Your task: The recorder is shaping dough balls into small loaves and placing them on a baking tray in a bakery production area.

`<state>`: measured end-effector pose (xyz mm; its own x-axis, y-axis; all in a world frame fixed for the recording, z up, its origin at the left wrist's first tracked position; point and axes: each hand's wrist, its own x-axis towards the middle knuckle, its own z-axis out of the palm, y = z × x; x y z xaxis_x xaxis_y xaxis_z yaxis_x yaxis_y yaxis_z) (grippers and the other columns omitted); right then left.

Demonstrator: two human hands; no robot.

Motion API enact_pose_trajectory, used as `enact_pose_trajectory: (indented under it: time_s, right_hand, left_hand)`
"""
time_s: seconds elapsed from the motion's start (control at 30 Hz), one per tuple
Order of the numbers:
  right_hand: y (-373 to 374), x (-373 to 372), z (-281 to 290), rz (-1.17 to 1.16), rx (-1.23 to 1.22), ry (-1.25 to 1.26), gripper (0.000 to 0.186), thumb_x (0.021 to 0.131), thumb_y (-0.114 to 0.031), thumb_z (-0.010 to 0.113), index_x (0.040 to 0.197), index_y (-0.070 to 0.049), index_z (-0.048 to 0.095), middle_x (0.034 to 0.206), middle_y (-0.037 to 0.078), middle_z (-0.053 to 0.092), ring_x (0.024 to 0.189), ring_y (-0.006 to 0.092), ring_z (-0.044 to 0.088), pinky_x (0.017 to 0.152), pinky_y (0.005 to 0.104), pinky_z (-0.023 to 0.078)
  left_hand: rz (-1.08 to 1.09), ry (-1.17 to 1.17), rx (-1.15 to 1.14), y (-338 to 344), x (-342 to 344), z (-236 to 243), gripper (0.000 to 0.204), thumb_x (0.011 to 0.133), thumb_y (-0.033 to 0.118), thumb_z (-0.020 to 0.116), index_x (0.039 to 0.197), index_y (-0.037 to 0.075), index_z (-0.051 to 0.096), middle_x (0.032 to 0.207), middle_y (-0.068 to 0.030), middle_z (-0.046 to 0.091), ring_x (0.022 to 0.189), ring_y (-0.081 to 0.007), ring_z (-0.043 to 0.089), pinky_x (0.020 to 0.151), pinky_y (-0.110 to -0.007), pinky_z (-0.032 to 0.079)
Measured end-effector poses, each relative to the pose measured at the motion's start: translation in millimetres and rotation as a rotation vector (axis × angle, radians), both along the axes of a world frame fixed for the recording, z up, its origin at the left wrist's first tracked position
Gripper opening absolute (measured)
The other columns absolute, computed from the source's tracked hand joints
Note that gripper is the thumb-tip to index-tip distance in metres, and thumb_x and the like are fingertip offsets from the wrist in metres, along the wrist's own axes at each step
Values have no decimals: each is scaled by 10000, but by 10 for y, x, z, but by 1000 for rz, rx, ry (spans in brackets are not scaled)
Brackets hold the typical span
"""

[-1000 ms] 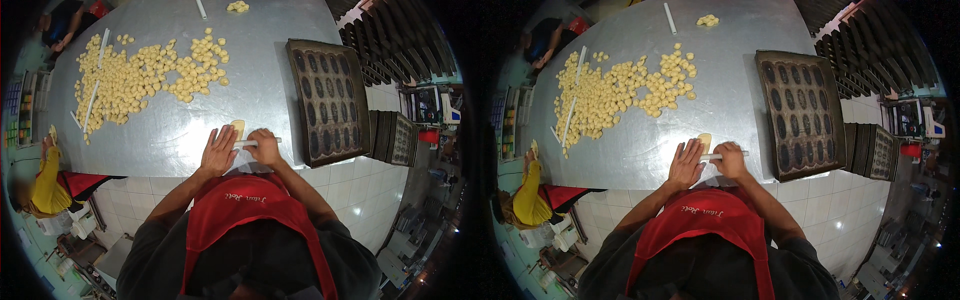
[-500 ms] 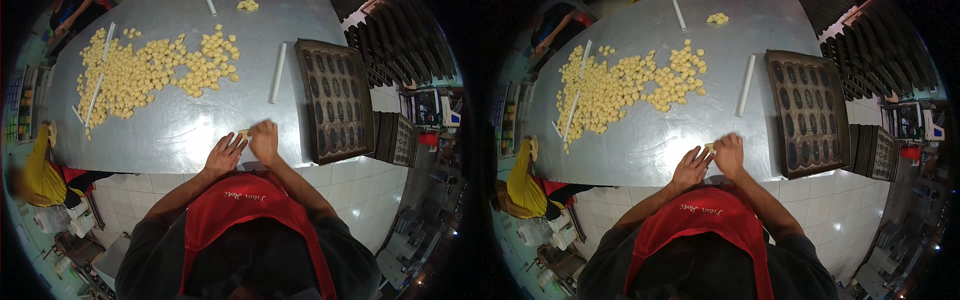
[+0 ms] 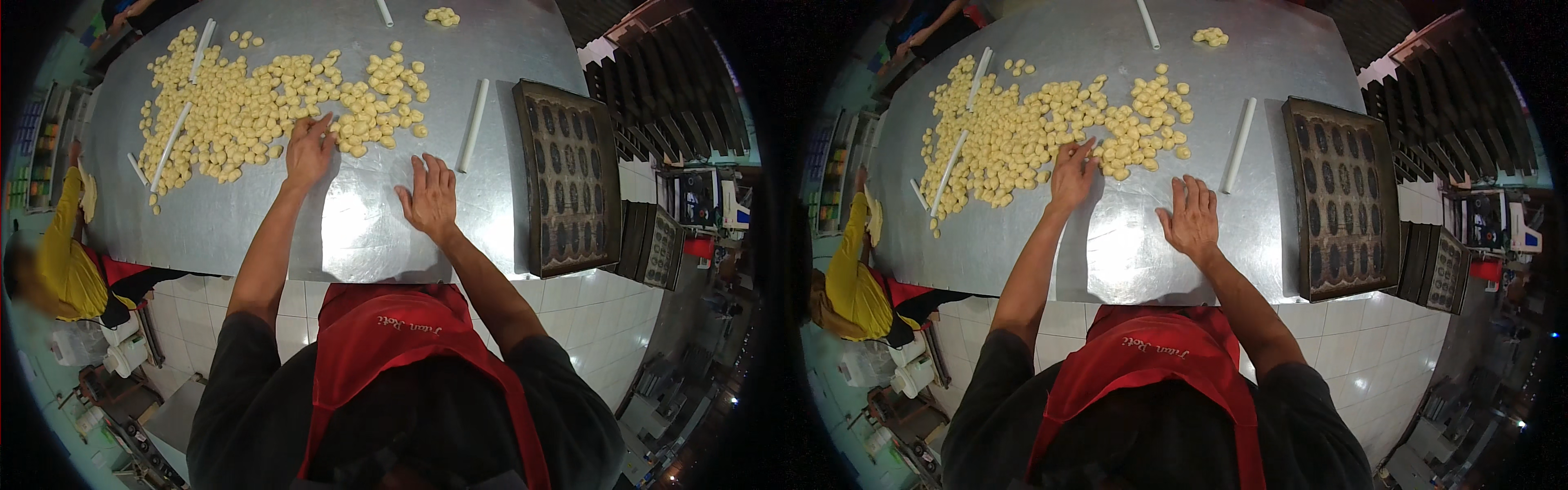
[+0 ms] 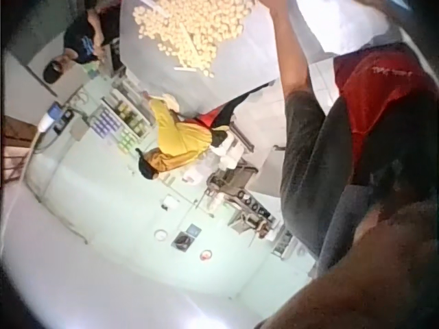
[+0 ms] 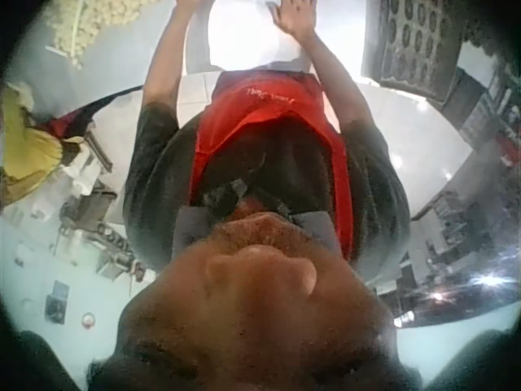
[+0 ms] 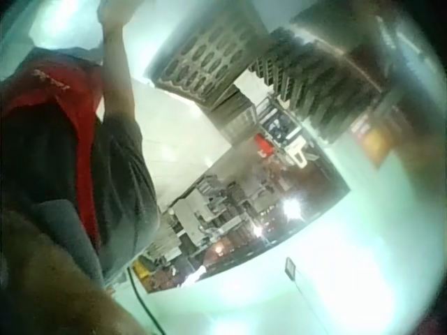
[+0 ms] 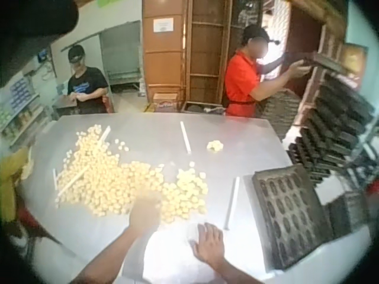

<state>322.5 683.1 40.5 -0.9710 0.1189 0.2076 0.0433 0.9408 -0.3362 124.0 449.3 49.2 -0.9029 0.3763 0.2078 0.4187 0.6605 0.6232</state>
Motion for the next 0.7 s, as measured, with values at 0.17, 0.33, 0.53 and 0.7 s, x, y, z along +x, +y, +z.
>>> enact_pose_trajectory:
  time_s: [0.17, 0.33, 0.53, 0.7]
  right_hand:
    - [29, 497, 19, 146, -307, -39, 601, 973, -291, 787, 1445, 13, 573, 1358, 232, 586, 1259, 422, 543, 1120, 541, 438]
    - [501, 859, 61, 91, -332, -27, 339, 868, -81, 853, 1190, -32, 758, 1176, 161, 719, 1131, 387, 656, 975, 494, 553]
    - [1751, -19, 692, -305, -571, 460, 236, 958, -86, 845, 1151, -7, 735, 1018, 110, 802, 768, 155, 737, 646, 312, 587]
    - [2758, -571, 706, -653, -220, 710, 289, 1026, -158, 776, 1242, 10, 683, 1071, 164, 759, 771, 247, 707, 698, 397, 597]
  left_hand:
    - [76, 16, 89, -172, -47, -334, 280, 981, 105, 782, 1221, 5, 679, 1072, -174, 693, 1008, -305, 684, 928, -418, 566]
    - [284, -62, 411, -659, 504, -585, 351, 999, 92, 813, 1266, -9, 610, 994, -75, 722, 842, -141, 649, 794, -287, 549]
    - [238, -601, 593, -187, 1755, -233, 339, 1036, 77, 782, 1335, 24, 631, 995, -23, 710, 899, -102, 676, 827, -251, 541]
    - [203, -686, 598, 413, 2294, -212, 172, 1061, 112, 758, 1190, 2, 729, 1054, -32, 741, 909, -90, 667, 851, -261, 559]
